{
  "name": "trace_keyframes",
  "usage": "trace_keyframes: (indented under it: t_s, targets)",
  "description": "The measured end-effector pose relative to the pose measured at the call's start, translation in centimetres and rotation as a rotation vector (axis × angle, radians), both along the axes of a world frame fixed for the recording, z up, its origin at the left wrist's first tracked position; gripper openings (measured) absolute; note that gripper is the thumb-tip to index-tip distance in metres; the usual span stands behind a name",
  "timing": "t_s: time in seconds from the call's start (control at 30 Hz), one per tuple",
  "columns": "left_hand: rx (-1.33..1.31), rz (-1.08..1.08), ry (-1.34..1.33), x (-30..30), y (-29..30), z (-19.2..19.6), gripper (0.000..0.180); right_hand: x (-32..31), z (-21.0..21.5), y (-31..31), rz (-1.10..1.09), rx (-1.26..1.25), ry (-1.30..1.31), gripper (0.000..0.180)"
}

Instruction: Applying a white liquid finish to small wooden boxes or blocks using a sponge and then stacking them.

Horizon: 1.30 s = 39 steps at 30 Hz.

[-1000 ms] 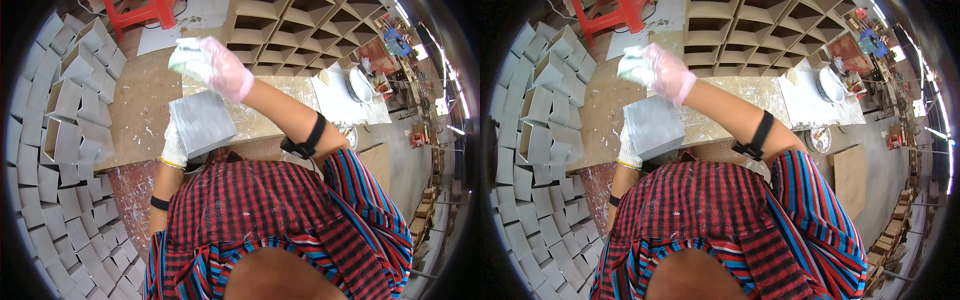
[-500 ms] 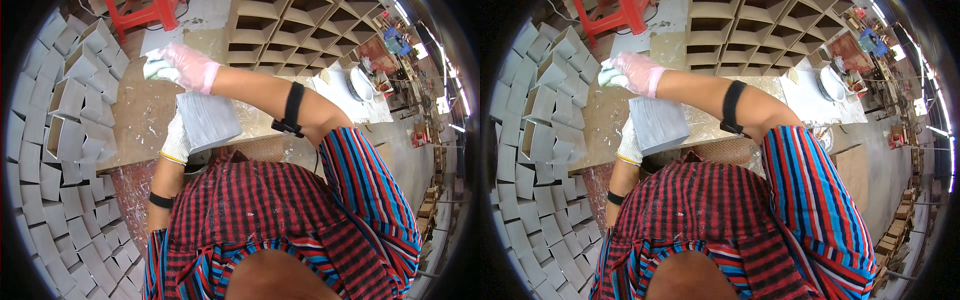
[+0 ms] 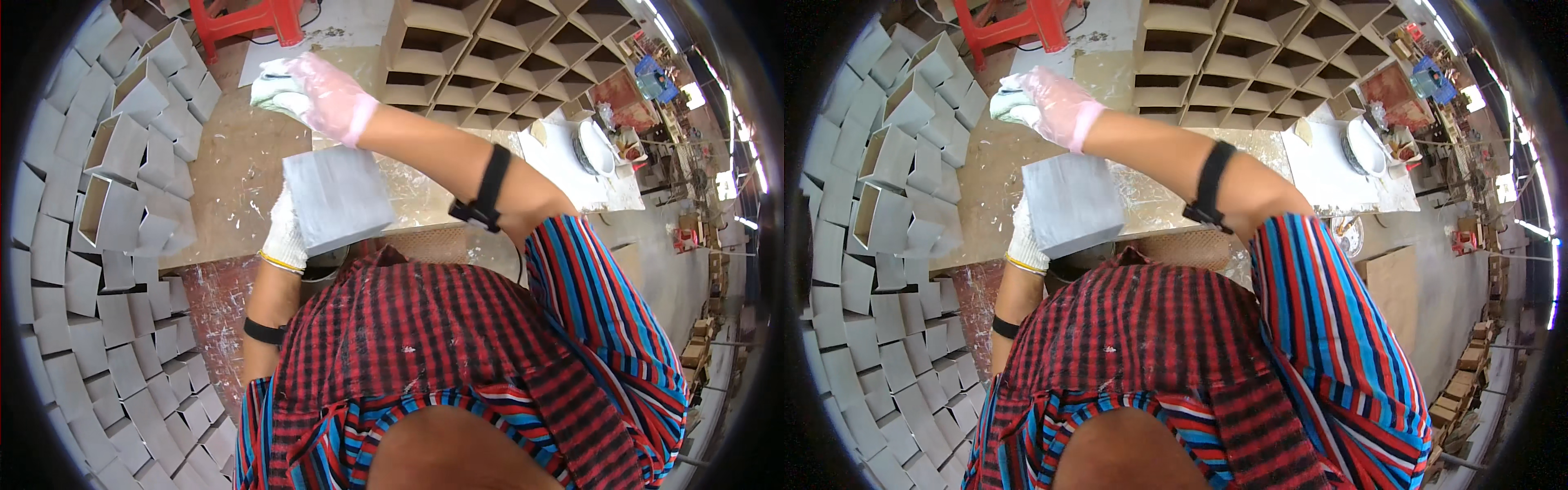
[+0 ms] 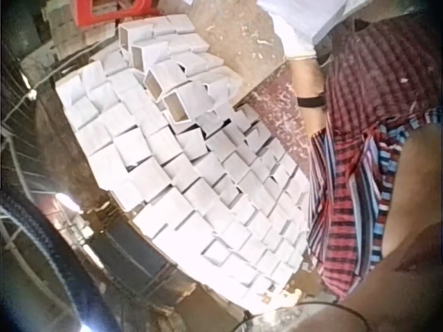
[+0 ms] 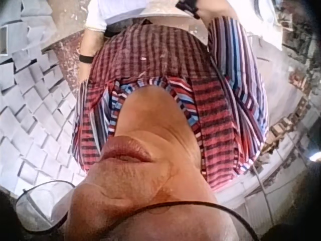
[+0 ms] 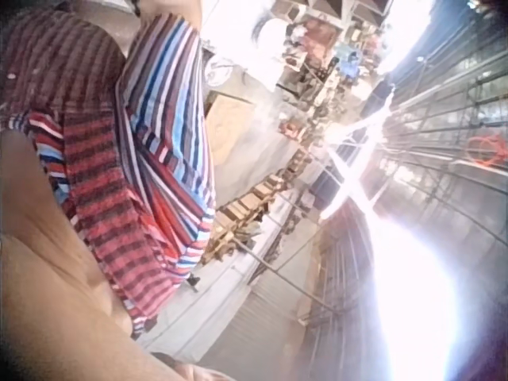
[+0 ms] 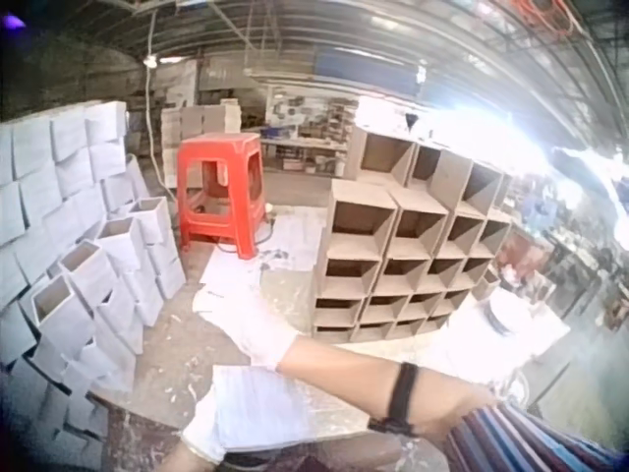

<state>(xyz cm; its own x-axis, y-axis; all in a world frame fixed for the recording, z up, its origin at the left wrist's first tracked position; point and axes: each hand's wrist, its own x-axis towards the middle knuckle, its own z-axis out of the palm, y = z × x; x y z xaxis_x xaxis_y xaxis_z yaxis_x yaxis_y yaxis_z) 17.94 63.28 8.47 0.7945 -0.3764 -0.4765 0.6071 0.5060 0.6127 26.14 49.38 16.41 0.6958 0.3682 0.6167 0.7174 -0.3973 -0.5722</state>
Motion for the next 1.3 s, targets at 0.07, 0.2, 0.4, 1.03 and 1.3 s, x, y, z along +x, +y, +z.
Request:
trace_keyframes:
  t_s: [0.07,0.2,0.4,1.03,1.3]
  targets:
    - [-0.128,0.016,-0.054,0.5,1.4,-1.1,0.047,-3.0,0.5,-0.3,-0.048,-0.112,-0.25,0.019]
    - [-0.957,-0.268,-0.181,3.5,-0.2,-4.0,0.049,-8.2,-1.2,-0.4,0.028,-0.175,-0.111,0.023]
    - [-0.003,0.074,0.065,-1.2,1.4,0.0,0.052,2.2,-5.4,-2.8,0.117,0.533,0.481,0.032]
    - [-0.061,0.09,0.09,-0.9,0.7,0.7,0.056,-2.1,-2.2,-2.3,0.016,0.266,0.509,0.031]
    - [-0.063,0.111,0.042,-0.1,2.2,-0.5,0.058,-1.5,-2.5,-3.8,0.465,1.123,0.751,0.026]
